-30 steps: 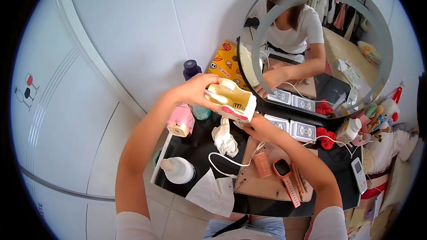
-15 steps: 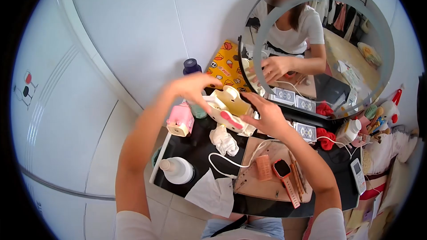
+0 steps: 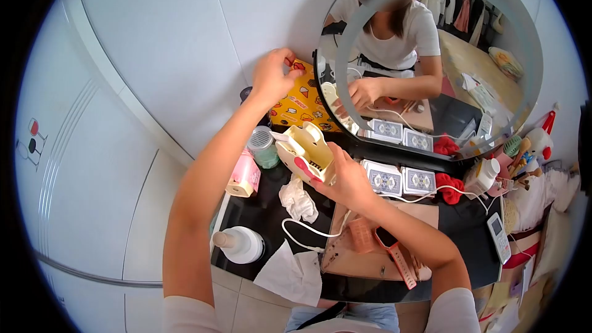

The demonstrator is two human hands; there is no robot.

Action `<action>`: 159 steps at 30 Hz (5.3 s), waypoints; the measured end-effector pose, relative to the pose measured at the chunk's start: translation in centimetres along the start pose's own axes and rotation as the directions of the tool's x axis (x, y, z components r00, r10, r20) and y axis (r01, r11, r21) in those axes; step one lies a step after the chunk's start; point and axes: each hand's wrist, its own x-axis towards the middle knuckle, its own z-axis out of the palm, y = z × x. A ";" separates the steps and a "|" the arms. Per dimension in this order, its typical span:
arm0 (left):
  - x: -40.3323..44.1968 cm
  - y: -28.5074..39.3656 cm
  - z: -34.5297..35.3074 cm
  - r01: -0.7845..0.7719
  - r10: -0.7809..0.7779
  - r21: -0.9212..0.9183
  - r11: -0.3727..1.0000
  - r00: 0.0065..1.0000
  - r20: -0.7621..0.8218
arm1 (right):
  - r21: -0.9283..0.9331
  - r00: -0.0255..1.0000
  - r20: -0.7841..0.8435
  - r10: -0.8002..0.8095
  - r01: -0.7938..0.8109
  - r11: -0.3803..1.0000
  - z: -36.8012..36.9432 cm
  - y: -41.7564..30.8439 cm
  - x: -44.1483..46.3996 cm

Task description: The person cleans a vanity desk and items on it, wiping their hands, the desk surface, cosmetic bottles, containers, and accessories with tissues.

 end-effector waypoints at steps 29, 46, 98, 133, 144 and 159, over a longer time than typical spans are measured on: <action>3.6 -5.4 -8.9 0.086 -0.341 -0.692 0.717 0.909 -0.241 | 0.183 0.998 -0.018 -0.064 0.066 0.981 0.3 1.4 0.1; 0.3 -1.8 -3.7 0.188 -0.505 -0.784 0.592 0.845 -0.178 | 0.260 0.998 0.031 -0.054 0.044 0.965 -0.9 0.9 0.1; -1.3 -8.5 -4.0 0.617 -0.382 -0.418 0.667 0.765 0.519 | -0.033 0.997 -0.079 0.022 -0.024 0.999 3.0 5.6 2.8; -17.0 -7.3 -10.5 0.684 -0.390 -0.462 0.564 0.714 0.581 | 0.049 0.930 0.178 -0.321 0.317 0.947 0.6 1.8 1.0; -22.3 -5.0 -10.0 0.489 -0.270 -0.418 0.765 0.834 0.481 | 0.158 0.708 0.501 -0.498 0.491 0.856 5.7 0.1 1.3; -8.9 -9.1 -5.2 0.464 -0.260 -0.365 0.807 0.835 0.486 | 0.712 0.995 0.074 0.069 -0.101 0.695 -0.2 -1.8 0.8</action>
